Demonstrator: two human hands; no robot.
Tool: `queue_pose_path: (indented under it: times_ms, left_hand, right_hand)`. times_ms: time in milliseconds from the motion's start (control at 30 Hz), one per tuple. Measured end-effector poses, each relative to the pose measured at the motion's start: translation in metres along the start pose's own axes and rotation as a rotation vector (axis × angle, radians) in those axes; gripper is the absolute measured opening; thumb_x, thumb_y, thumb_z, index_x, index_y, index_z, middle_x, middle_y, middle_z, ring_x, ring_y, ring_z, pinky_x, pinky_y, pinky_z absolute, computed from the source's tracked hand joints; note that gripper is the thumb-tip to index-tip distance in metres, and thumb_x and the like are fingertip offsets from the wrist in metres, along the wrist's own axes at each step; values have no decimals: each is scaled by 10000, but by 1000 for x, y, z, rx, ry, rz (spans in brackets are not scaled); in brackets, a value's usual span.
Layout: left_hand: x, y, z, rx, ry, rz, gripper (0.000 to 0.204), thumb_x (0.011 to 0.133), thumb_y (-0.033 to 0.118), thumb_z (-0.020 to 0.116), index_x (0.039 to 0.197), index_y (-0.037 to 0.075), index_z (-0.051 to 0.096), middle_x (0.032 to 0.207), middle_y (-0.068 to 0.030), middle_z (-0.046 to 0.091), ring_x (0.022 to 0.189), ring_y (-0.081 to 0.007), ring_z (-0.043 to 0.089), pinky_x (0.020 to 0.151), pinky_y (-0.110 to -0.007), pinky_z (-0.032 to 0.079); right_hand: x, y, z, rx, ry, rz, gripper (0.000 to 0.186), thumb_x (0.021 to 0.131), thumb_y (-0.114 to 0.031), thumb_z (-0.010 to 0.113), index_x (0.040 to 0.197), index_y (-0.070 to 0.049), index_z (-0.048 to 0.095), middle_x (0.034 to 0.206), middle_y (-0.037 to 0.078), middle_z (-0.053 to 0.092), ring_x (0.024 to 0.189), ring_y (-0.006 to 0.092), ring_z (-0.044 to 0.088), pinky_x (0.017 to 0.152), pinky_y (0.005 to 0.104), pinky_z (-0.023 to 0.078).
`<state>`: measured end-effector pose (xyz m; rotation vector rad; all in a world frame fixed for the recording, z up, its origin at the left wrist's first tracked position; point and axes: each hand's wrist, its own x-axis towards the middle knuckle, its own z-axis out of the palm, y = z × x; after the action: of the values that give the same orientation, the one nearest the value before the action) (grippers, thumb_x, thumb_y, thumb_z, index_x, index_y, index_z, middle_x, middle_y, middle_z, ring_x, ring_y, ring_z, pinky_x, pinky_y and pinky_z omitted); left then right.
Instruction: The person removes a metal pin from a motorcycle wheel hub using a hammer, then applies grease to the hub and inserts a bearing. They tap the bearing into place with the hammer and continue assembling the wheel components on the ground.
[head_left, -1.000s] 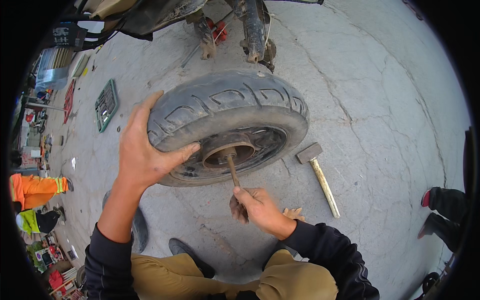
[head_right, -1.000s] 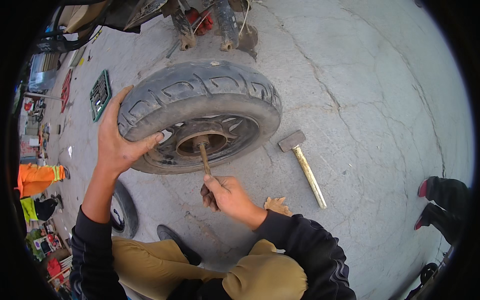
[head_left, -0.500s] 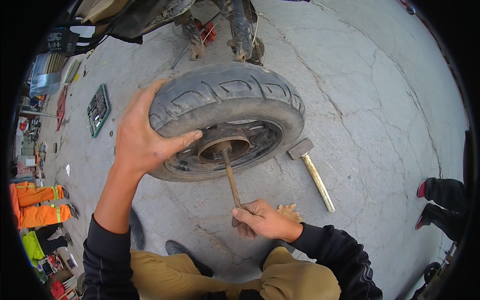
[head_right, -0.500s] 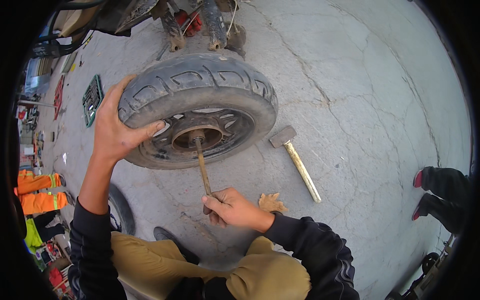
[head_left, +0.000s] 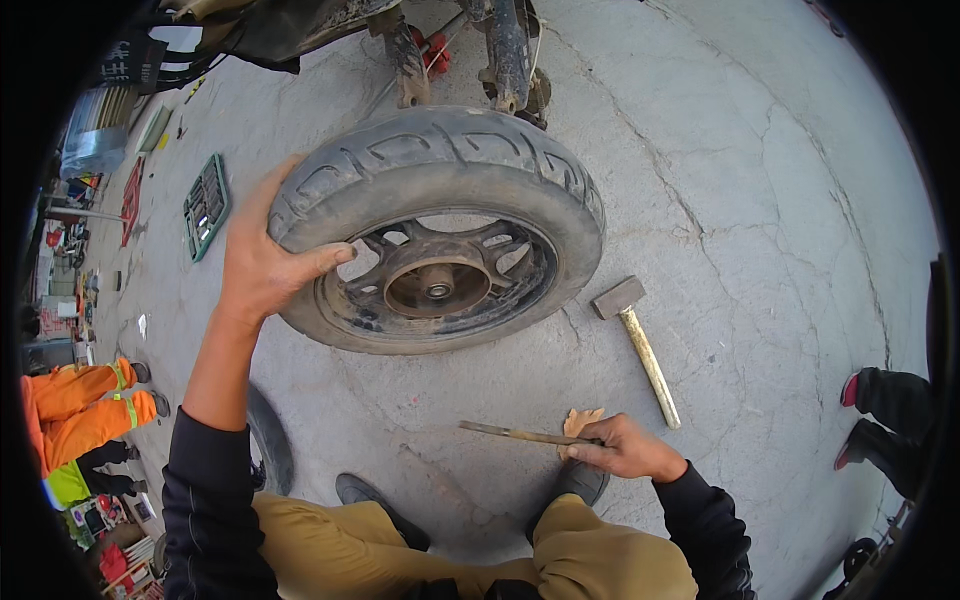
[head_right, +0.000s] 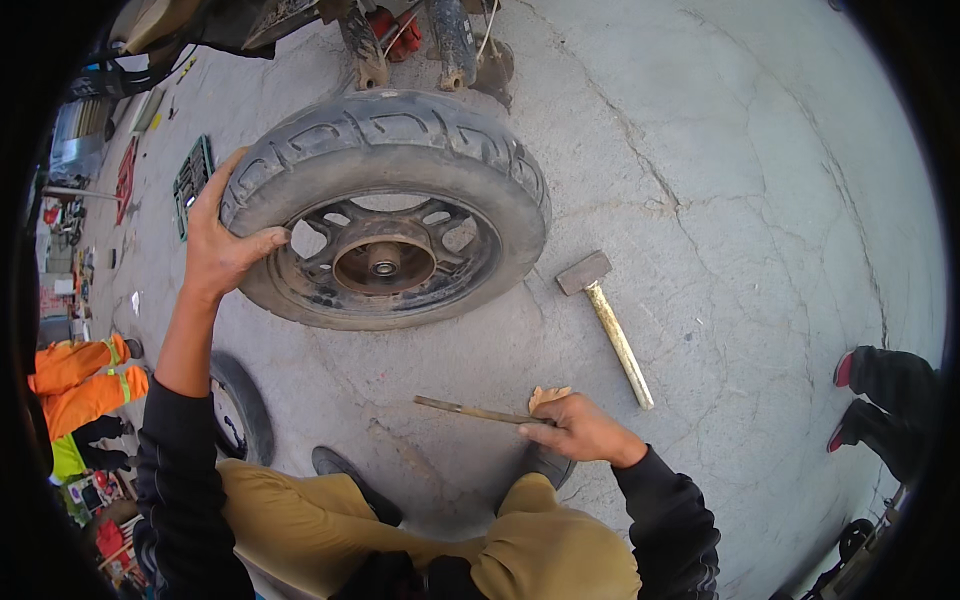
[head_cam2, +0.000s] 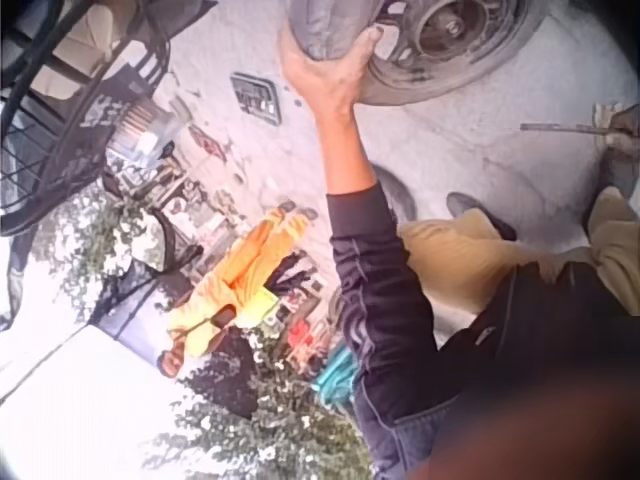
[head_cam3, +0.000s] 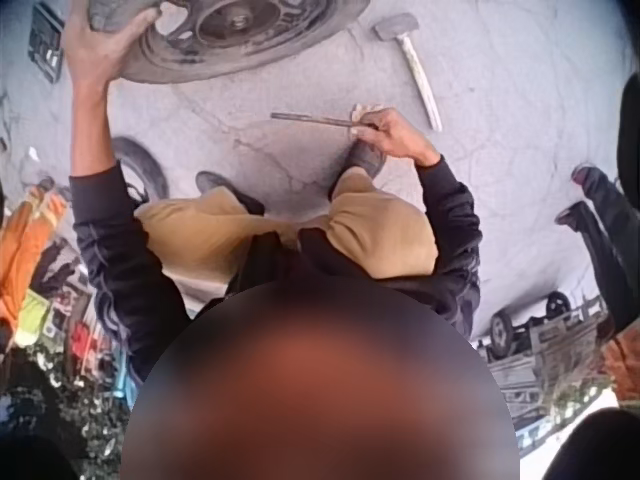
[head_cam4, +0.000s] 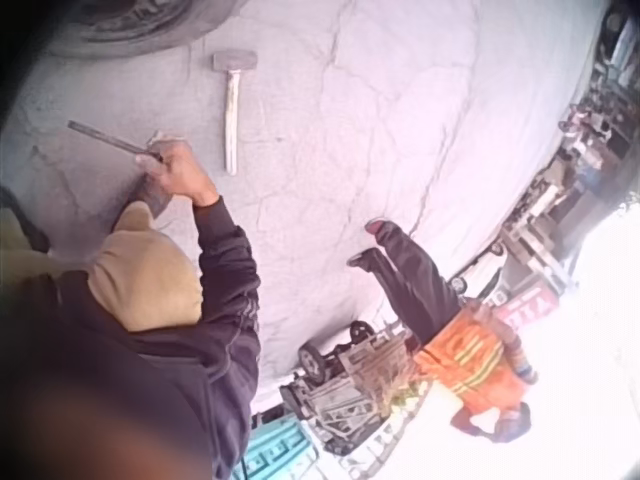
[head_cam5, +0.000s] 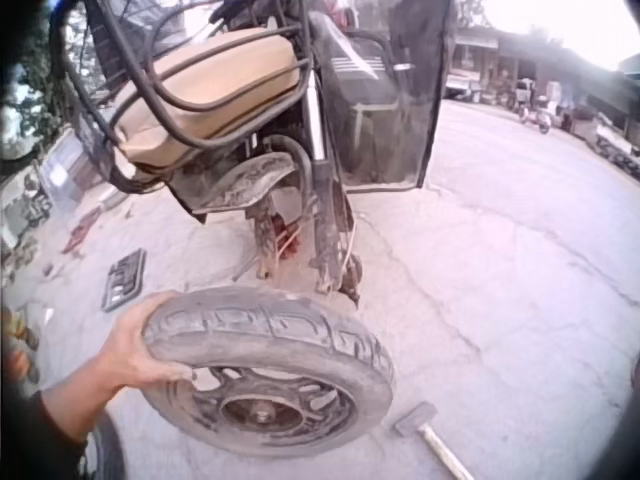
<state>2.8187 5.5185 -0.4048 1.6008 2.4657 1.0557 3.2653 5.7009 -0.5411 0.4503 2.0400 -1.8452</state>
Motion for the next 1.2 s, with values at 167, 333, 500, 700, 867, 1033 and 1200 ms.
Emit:
queue_pose_path:
  times_ms: [167, 333, 500, 700, 867, 1033, 1200]
  left_hand:
    - [-32, -55, -30, 45, -50, 407, 1054, 742, 564, 892, 1478, -82, 503, 1381, -250, 642, 1267, -340, 643, 1098, -415, 476]
    - [-90, -43, -99, 285, -318, 166, 956, 853, 407, 779, 1598, -41, 381, 1517, -279, 540, 1393, -341, 566, 1143, -424, 447]
    - [-195, 28, -126, -962, 48, -885, 893, 895, 220, 611, 1677, -1, 240, 1714, -208, 301, 1565, -307, 341, 1287, -413, 220]
    - [-246, 18, -88, -119, -9, -1065, 999, 948, 298, 797, 1650, -65, 185, 1607, -213, 414, 1475, -292, 409, 1235, -409, 306]
    - [-230, -7, -79, -207, 69, -1050, 903, 985, 269, 755, 1641, -64, 232, 1548, -209, 491, 1406, -283, 489, 1191, -393, 376]
    - [-223, -19, -77, -268, 87, -1156, 915, 991, 292, 753, 1651, -52, 221, 1550, -219, 489, 1391, -289, 510, 1170, -395, 412]
    - [-217, -27, -74, -280, 69, -1170, 946, 986, 308, 760, 1654, -59, 200, 1551, -232, 486, 1381, -290, 523, 1164, -392, 420]
  right_hand:
    - [-65, 3, -49, -51, 350, 336, 398, 1037, -321, 702, 887, 46, 733, 641, 83, 654, 577, 126, 595, 556, 324, 488]
    - [-49, -7, -67, -266, 658, 168, 316, 1023, -224, 721, 909, 70, 707, 638, 92, 625, 573, 127, 551, 541, 322, 449]
    - [14, -30, -53, -282, 712, -173, 205, 965, -120, 764, 1017, 68, 698, 738, 124, 658, 630, 180, 589, 589, 316, 461]
    - [83, -62, -16, -290, 567, -486, 184, 897, -59, 799, 1033, 37, 720, 768, 133, 661, 625, 213, 629, 574, 323, 484]
    - [111, -75, 16, -222, 390, -709, 181, 885, -89, 814, 961, -1, 677, 716, 103, 642, 523, 234, 599, 490, 338, 463]
    - [121, -82, 21, -234, 339, -732, 192, 884, -97, 815, 939, -17, 650, 687, 88, 613, 505, 245, 589, 475, 352, 455]
    - [125, -87, 23, -267, 303, -738, 159, 901, -101, 782, 947, -21, 652, 685, 102, 623, 505, 251, 586, 484, 363, 446]
